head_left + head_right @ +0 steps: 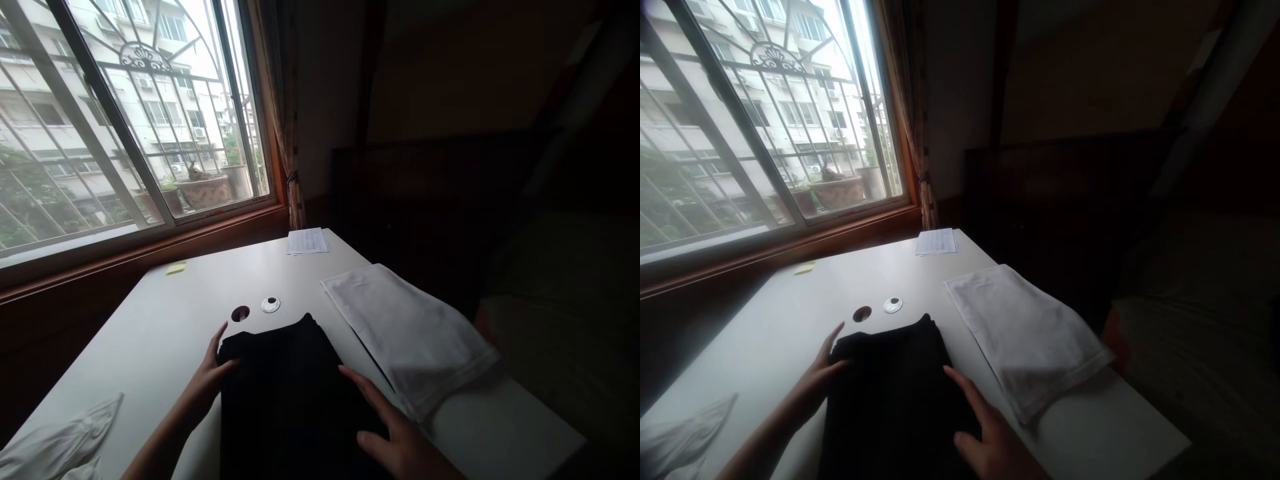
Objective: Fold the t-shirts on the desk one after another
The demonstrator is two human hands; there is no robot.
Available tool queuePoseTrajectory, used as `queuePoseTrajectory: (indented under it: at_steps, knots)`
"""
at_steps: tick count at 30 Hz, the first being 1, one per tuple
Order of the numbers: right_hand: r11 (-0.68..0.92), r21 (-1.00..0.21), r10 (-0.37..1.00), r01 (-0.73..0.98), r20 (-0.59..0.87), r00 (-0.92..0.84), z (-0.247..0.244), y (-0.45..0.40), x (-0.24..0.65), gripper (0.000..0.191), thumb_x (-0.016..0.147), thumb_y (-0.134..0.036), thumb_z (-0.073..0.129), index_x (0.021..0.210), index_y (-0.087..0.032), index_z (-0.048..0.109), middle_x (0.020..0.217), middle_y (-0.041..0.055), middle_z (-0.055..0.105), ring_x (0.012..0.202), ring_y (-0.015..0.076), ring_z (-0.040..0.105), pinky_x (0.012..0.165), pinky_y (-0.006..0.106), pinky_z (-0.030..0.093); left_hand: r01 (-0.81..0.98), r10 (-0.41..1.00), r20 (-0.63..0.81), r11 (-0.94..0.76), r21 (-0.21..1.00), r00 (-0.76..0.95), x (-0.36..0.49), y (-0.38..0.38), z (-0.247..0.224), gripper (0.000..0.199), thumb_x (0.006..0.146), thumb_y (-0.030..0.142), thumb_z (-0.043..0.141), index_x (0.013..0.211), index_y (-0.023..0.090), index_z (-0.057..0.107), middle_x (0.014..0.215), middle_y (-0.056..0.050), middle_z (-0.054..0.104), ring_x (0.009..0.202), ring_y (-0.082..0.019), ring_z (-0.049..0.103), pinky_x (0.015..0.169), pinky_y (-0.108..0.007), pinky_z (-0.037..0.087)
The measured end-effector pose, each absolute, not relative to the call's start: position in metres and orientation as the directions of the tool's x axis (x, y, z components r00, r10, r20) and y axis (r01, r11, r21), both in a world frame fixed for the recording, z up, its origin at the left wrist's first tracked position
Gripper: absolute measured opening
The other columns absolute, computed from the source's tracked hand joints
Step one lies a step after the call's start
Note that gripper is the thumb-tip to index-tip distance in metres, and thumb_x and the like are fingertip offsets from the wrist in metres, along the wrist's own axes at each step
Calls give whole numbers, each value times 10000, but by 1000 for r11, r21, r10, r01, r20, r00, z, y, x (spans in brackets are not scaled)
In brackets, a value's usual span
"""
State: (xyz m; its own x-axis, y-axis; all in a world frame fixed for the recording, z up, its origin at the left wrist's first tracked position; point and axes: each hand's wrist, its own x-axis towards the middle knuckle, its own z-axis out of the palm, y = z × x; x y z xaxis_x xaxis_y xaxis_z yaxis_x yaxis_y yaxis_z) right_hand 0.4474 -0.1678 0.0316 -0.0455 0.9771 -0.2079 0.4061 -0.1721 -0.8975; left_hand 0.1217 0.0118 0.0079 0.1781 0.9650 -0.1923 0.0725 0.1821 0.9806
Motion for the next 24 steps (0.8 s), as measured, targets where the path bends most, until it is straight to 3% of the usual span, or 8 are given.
queuePoseTrajectory:
  at_steps: [5, 10, 14, 17, 20, 24]
  knots:
    - [-136, -945, 985, 297, -160, -58, 65, -156, 496, 727, 907, -307, 564, 1585, -367, 308, 1663, -30, 279, 1532, 262, 229, 1254, 460, 214, -164, 982, -63, 93, 982, 180, 155, 4, 46, 1006, 736, 346, 856, 1561, 408, 282, 1418, -60, 600, 1284, -321, 592, 1090, -460, 485]
    - [-63, -940, 997, 335, -46, 59, 104, -143, 564, 781, 871, -397, 668, 1573, -390, 326, 1616, 10, 387, 1492, 348, 314, 1200, 535, 330, -296, 978, 58, 4, 955, 201, 216, 31, 83, 1038, 728, 249, 858, 1566, 412, 266, 1135, -14, 720, 1028, -236, 719, 972, -405, 568]
    - [-35, -939, 978, 343, 40, 207, 128, -125, 627, 828, 803, -413, 743, 1541, -427, 368, 1556, 19, 481, 1423, 362, 434, 1127, 514, 445, -448, 942, 160, -12, 894, 294, 291, 70, 95, 976, 764, 158, 804, 1559, 378, 283, 1135, -11, 711, 998, -180, 713, 971, -333, 558]
    - [-48, -946, 963, 321, 41, 266, 129, -110, 677, 872, 775, -386, 761, 1548, -405, 358, 1521, 55, 524, 1383, 355, 489, 1088, 485, 481, -510, 931, 138, 58, 858, 337, 349, 99, 83, 941, 809, 124, 741, 1569, 349, 235, 1166, -34, 690, 974, -160, 710, 920, -295, 570]
    - [-145, -948, 944, 284, -46, 328, 106, -99, 720, 866, 793, -361, 728, 1565, -368, 336, 1507, 101, 535, 1364, 343, 512, 1067, 453, 489, -349, 940, -9, 135, 927, 341, 391, 115, 50, 886, 883, 165, 667, 1576, 364, 151, 1169, -49, 661, 861, -118, 703, 855, -281, 585]
    - [-372, -897, 878, 240, -256, 404, 44, -100, 753, 835, 729, -451, 792, 1493, -326, 478, 1371, 149, 644, 1297, 391, 570, 1015, 470, 544, -118, 945, -139, 181, 976, 297, 412, 112, -2, 1026, 841, 251, 752, 1589, 317, 52, 1301, -144, 564, 828, -138, 703, 815, -333, 608]
